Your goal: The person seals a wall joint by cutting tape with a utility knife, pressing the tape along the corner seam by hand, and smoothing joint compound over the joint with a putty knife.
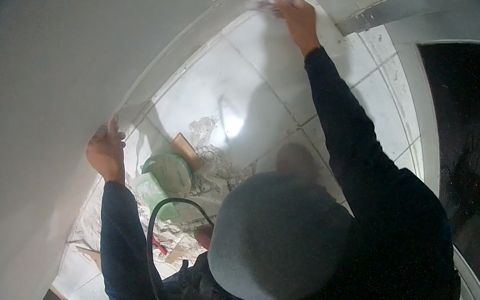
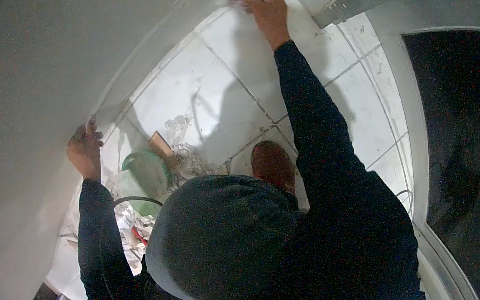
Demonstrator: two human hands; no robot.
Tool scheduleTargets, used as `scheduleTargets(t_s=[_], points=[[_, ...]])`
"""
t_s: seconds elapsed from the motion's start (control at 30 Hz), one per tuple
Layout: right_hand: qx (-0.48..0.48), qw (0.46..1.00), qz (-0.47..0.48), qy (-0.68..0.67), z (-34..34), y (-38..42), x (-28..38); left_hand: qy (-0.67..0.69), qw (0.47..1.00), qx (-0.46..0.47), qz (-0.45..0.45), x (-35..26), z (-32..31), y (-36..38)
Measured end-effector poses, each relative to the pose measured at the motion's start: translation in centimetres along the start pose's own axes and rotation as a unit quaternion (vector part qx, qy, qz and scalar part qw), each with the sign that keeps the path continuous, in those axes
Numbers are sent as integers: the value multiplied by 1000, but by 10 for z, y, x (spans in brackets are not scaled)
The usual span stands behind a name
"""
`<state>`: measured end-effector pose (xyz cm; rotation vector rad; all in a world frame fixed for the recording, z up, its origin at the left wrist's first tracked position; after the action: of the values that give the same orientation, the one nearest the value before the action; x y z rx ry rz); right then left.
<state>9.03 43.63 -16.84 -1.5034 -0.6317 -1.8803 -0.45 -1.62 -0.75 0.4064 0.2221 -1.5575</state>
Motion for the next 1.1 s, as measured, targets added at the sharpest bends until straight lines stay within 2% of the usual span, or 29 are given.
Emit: scheduleTargets(t_s=[0.07, 0.1, 0.17, 0.2, 0.27, 0.33, 0.4, 0.47, 0.53, 0.6, 0.63, 0.67, 0.73, 0.8, 0.83, 0.9, 0.93, 1.0, 1.07, 1.1], points=[[-144, 989, -4, 42, 14, 18, -8, 18, 1000, 1, 4, 0, -3, -2], [-142, 989, -7, 42, 14, 24, 2, 1, 1000, 5, 3, 1, -1, -1], [-255, 964, 62, 51, 11, 30, 22, -17, 1000, 10, 3, 2, -1, 2], [-255, 964, 59, 51, 3, 28, 20, -16, 1000, 8, -1, 3, -1, 3], [-269, 950, 153, 28, -18, 17, 18, -11, 1000, 5, -8, 2, -1, 4], [-291, 902, 252, 193, -54, 29, 22, 7, 1000, 9, 7, -1, 1, 7], [-203, 936, 180, 224, -92, 61, 39, 6, 1000, 12, 11, -3, 3, 7], [-123, 963, 146, 191, -111, 104, 72, 7, 1000, 20, 16, -3, -2, 8], [-76, 967, 166, 178, -127, 132, 69, 19, 999, 33, 10, 5, -4, 6], [1, 981, 147, 130, -121, 142, 64, -1, 999, 37, -11, 9, -2, 5], [-12, 980, 128, 151, -108, 141, 65, -21, 999, 38, -27, 11, -1, 4], [-73, 989, 71, 111, -97, 131, 59, 2, 999, 40, -8, 17, -3, 4], [-207, 976, 31, 67, -57, 86, 51, 21, 999, 45, 15, 16, -4, 7], [-273, 957, -46, 88, -18, 40, 43, 16, 998, 52, 7, 18, 1, 7], [-276, 956, -44, 89, -14, 21, 37, 12, 999, 53, 2, 18, 2, 6], [-296, 920, 167, 197, -12, -4, 27, 11, 998, 55, 5, 20, 0, 5], [-279, 909, 185, 250, -30, -7, 12, 10, 998, 56, 10, 20, -2, 5], [-279, 910, 191, 241, -69, 15, 34, 10, 998, 62, 7, 22, -6, 4], [-206, 950, 87, 219, -97, 38, 58, 6, 998, 69, 6, 25, -10, -1], [-186, 957, 95, 199, -106, 48, 63, -3, 997, 71, -8, 27, -9, -3]])
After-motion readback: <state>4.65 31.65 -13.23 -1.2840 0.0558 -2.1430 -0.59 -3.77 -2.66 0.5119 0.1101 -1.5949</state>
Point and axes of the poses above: each hand's wrist, its own y-axis away from the middle knuckle, its own z-axis out of the back of the hand, x = y × z, the point moved 1 cm from there along -y, towards the middle knuckle, and after that the axes turned 1 degree about z, right-handed, at the moved point
